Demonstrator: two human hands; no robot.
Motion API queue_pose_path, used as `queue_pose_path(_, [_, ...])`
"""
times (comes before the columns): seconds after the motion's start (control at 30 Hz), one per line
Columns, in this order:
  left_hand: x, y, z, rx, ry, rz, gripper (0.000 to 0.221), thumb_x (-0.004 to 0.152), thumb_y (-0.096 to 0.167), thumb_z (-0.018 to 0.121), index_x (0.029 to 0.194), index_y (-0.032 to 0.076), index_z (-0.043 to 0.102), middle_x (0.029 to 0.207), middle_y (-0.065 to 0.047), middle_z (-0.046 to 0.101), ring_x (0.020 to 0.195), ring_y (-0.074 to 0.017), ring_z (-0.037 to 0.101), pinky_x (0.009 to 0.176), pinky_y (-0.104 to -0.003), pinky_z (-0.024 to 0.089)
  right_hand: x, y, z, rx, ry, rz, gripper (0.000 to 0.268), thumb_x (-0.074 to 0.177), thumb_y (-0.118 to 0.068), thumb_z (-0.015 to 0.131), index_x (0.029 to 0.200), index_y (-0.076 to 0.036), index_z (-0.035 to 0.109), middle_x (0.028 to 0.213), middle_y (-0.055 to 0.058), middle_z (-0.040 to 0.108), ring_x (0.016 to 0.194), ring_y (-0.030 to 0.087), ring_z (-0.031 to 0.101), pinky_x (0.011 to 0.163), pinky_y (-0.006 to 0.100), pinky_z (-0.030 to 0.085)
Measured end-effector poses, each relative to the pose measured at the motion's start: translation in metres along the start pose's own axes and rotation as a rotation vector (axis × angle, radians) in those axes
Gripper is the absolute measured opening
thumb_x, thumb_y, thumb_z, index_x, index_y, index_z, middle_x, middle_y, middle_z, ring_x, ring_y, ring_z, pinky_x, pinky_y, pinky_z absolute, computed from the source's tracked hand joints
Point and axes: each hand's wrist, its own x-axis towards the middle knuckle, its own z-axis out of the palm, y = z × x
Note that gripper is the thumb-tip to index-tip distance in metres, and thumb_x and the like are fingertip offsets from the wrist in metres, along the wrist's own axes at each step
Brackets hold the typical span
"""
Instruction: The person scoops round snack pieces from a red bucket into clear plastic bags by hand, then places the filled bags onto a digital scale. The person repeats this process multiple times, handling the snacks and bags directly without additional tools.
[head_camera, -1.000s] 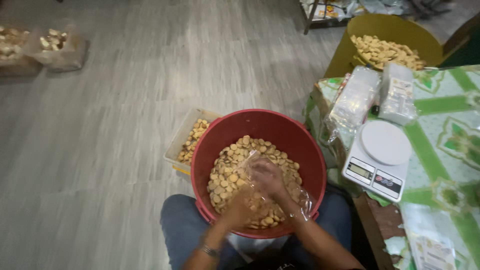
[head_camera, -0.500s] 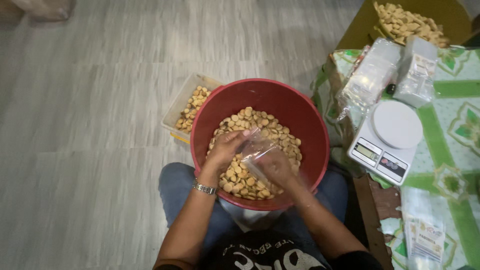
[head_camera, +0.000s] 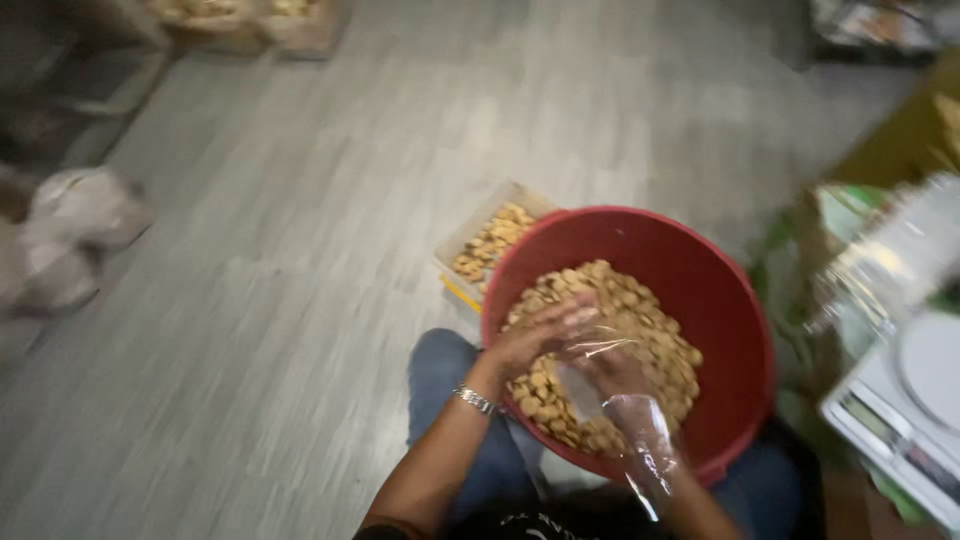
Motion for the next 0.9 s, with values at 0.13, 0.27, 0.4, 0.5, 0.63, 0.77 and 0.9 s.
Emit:
queue_pose_path(0.13, [-0.013, 0.007, -0.009, 0.178, -0.164, 0.198, 0.063, 0.102, 0.029, 0.064, 0.157, 0.006, 0.044, 0.171, -0.007, 0.033, 0.153, -0.0197, 0.038, 0.12, -0.039, 0.041, 0.012, 0.009, -0.014, -0.195, 0.095, 0.209, 0.025, 0.1, -0.023, 0.059, 0.117, -0.01, 0.071, 0.11, 0.009, 0.075, 0.104, 0.022, 0.071, 0.091, 0.042, 0.059])
queue_pose_path(0.27, [-0.013, 0.006, 0.001, 0.236, -0.184, 0.204, 0.068, 0.098, 0.025, 0.069, 0.158, 0.011, 0.041, 0.171, -0.01, 0.032, 0.156, -0.0202, 0.032, 0.125, -0.037, 0.031, 0.009, 0.019, -0.032, 0.154, 0.03, 0.261, 0.023, 0.101, -0.023, 0.063, 0.116, -0.007, 0.067, 0.102, 0.011, 0.071, 0.094, 0.022, 0.07, 0.084, 0.044, 0.063])
queue_pose_path(0.4, [-0.003, -0.008, 0.022, 0.068, -0.173, 0.172, 0.062, 0.102, 0.028, 0.071, 0.157, 0.009, 0.051, 0.159, -0.021, 0.047, 0.146, -0.0291, 0.043, 0.124, -0.042, 0.034, 0.009, 0.016, -0.033, 0.76, -0.015, 0.229, 0.028, 0.103, -0.031, 0.063, 0.114, -0.005, 0.064, 0.094, 0.012, 0.066, 0.078, 0.023, 0.065, 0.068, 0.038, 0.057])
queue_pose_path(0.5, [0.002, -0.01, 0.026, 0.349, -0.099, 0.373, 0.042, 0.104, 0.028, 0.069, 0.134, 0.0, 0.069, 0.157, -0.013, 0.052, 0.15, -0.0235, 0.046, 0.124, -0.041, 0.037, -0.013, 0.004, -0.015, 0.147, 0.163, 0.057, 0.034, 0.095, -0.028, 0.065, 0.121, -0.004, 0.064, 0.102, 0.011, 0.066, 0.083, 0.019, 0.061, 0.067, 0.034, 0.052])
queue_pose_path(0.63, [0.009, -0.009, 0.022, 0.281, -0.044, 0.216, 0.043, 0.1, 0.037, 0.061, 0.132, 0.01, 0.067, 0.148, 0.001, 0.058, 0.139, -0.0121, 0.052, 0.117, -0.03, 0.039, -0.02, -0.009, -0.023, -0.293, 0.104, -0.01, 0.04, 0.093, -0.025, 0.066, 0.128, -0.005, 0.063, 0.111, 0.01, 0.067, 0.094, 0.02, 0.062, 0.077, 0.036, 0.054])
queue_pose_path(0.77, [0.019, -0.037, 0.011, 0.357, 0.109, 0.145, 0.038, 0.106, 0.033, 0.062, 0.122, 0.001, 0.074, 0.117, -0.006, 0.072, 0.107, -0.0124, 0.063, 0.097, -0.029, 0.049, -0.021, -0.004, -0.031, -0.144, 0.11, 0.051, 0.044, 0.095, -0.028, 0.066, 0.131, -0.004, 0.06, 0.115, 0.012, 0.066, 0.099, 0.022, 0.063, 0.082, 0.039, 0.054])
queue_pose_path(0.9, [0.02, -0.045, 0.005, 0.416, 0.243, 0.118, 0.037, 0.105, 0.028, 0.065, 0.113, -0.005, 0.078, 0.095, -0.009, 0.079, 0.085, -0.0113, 0.071, 0.08, -0.026, 0.057, -0.023, 0.008, -0.023, -0.086, 0.124, 0.071, 0.047, 0.096, -0.031, 0.065, 0.133, -0.003, 0.058, 0.119, 0.013, 0.066, 0.104, 0.023, 0.063, 0.087, 0.041, 0.053])
